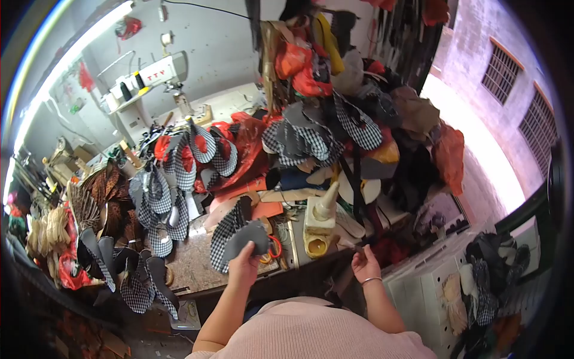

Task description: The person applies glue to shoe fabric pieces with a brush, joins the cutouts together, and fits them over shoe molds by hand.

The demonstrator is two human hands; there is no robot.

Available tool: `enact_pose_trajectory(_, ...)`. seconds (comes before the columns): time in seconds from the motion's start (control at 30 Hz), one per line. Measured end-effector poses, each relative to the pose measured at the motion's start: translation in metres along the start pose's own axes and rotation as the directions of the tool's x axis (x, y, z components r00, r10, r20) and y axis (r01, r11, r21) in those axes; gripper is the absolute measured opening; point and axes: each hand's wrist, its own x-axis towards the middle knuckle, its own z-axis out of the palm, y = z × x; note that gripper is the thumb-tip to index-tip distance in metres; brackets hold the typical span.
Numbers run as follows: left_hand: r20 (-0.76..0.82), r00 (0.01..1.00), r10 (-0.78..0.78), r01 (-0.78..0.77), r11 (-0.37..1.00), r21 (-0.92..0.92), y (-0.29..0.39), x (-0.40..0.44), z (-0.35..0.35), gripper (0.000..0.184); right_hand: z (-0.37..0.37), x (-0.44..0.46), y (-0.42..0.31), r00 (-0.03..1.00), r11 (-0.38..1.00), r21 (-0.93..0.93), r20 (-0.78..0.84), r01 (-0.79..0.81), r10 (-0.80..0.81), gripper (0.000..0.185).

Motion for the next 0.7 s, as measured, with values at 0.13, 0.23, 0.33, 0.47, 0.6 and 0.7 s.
enact_pose_trajectory(0.13,0.036,0.999,0.019,-0.022,0.997,0.079,-0.010,0.002,0.010,0.034,0.067,-0.003,-0.016,0.935,0.995,0.055,0.341,0.082,-0.096,0.019)
enact_pose_trajectory(0.23,-0.008,1.000,-0.002,0.003,0.988,0.153,-0.014,0.005,0.016,0.033,0.116,-0.012,-0.007,0.887,0.989,0.029,0.438,0.147,-0.144,0.024)
enact_pose_trajectory(0.33,-0.014,0.999,-0.037,0.039,0.985,0.166,-0.011,0.002,0.026,0.036,0.152,-0.030,0.015,0.869,0.893,-0.289,0.456,0.346,-0.189,0.022)
enact_pose_trajectory(0.47,-0.068,0.996,-0.061,0.072,0.981,0.181,-0.007,0.000,0.032,0.036,0.180,-0.049,0.029,0.685,0.645,-0.433,0.700,0.630,-0.200,0.021)
enact_pose_trajectory(0.6,-0.030,0.999,-0.031,0.037,0.973,0.227,-0.009,0.006,0.026,0.038,0.197,-0.048,0.038,0.580,0.492,-0.423,0.783,0.761,-0.225,0.023)
enact_pose_trajectory(0.7,0.035,0.999,-0.029,0.021,0.976,0.217,-0.003,0.010,0.021,0.042,0.203,-0.042,0.041,0.525,0.460,-0.374,0.811,0.805,-0.259,0.023)
